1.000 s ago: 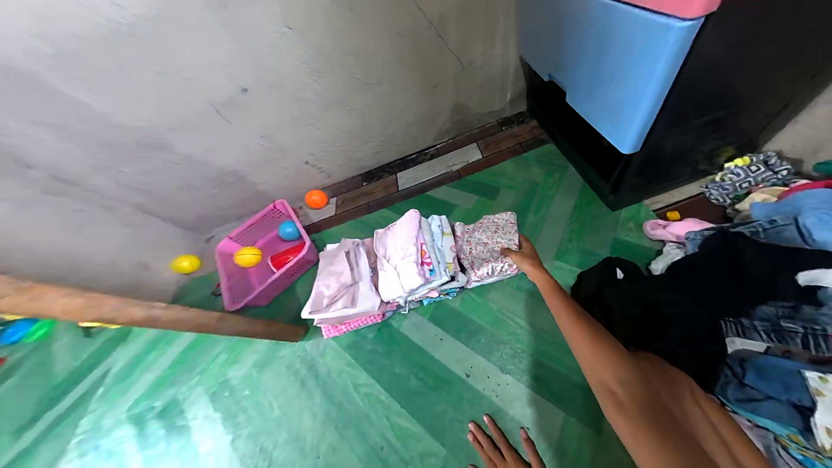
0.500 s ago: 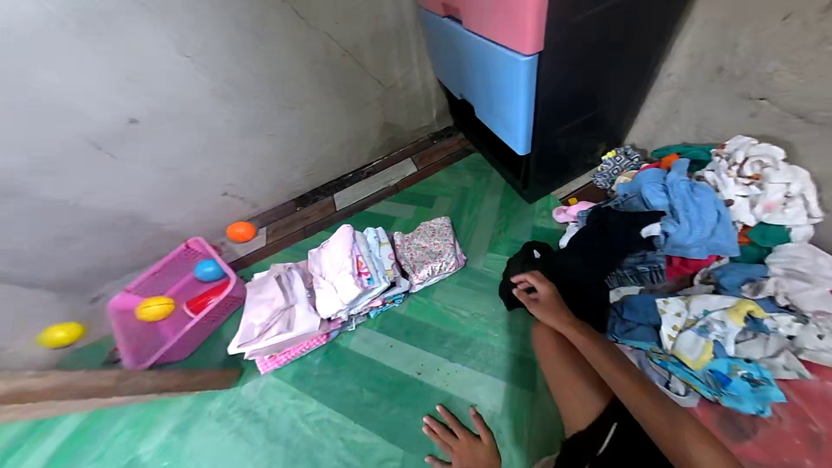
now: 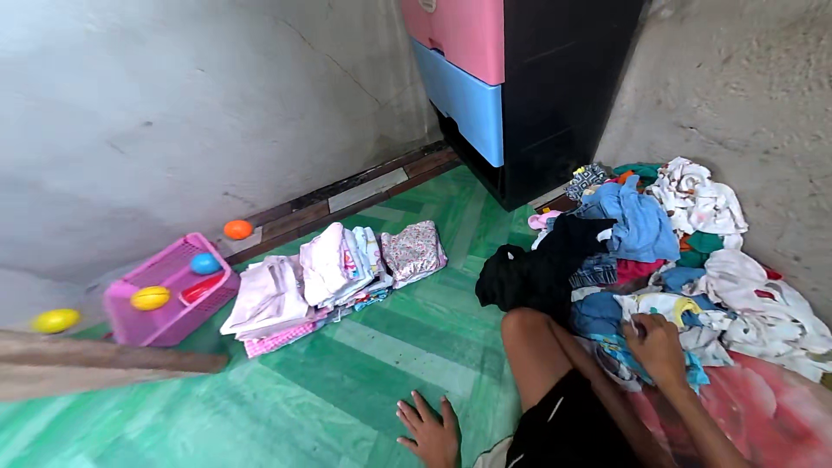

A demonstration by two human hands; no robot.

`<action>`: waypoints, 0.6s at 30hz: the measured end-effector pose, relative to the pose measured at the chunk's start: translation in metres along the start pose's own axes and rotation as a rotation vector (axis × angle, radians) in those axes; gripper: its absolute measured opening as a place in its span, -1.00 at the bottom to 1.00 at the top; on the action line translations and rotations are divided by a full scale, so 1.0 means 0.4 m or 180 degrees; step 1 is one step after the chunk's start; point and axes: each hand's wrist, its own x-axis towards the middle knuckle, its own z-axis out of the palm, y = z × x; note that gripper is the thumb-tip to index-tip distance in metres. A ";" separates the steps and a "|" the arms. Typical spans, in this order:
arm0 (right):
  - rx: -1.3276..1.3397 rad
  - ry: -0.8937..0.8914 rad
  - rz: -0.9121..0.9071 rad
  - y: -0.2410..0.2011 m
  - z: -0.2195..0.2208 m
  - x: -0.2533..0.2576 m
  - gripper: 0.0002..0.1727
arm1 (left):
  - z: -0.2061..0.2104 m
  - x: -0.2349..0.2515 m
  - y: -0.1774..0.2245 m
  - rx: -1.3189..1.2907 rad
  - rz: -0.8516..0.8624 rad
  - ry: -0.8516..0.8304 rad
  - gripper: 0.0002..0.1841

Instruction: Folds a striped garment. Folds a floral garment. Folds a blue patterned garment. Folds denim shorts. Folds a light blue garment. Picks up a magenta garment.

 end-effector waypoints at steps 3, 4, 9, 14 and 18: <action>0.0815 0.0172 -0.0086 -0.060 -0.075 0.009 -0.67 | -0.063 0.010 0.001 -0.0732 -0.0146 -0.0231 -0.30; 0.1065 0.0214 -0.0074 -0.084 -0.111 0.011 -0.67 | -0.086 0.013 0.011 -0.0998 -0.0223 -0.0265 -0.34; 0.2501 0.0729 -0.0066 -0.179 -0.262 0.030 -0.79 | -0.154 0.017 0.084 -0.1820 0.0029 -0.0218 -0.47; 0.3345 0.0725 -0.0499 -0.299 -0.374 0.036 -0.90 | -0.190 0.021 0.221 -0.2479 0.0659 -0.0465 -0.56; 0.3585 0.0737 -0.1122 -0.409 -0.438 0.044 -0.91 | -0.236 0.023 0.326 -0.2750 0.1077 -0.0659 -0.61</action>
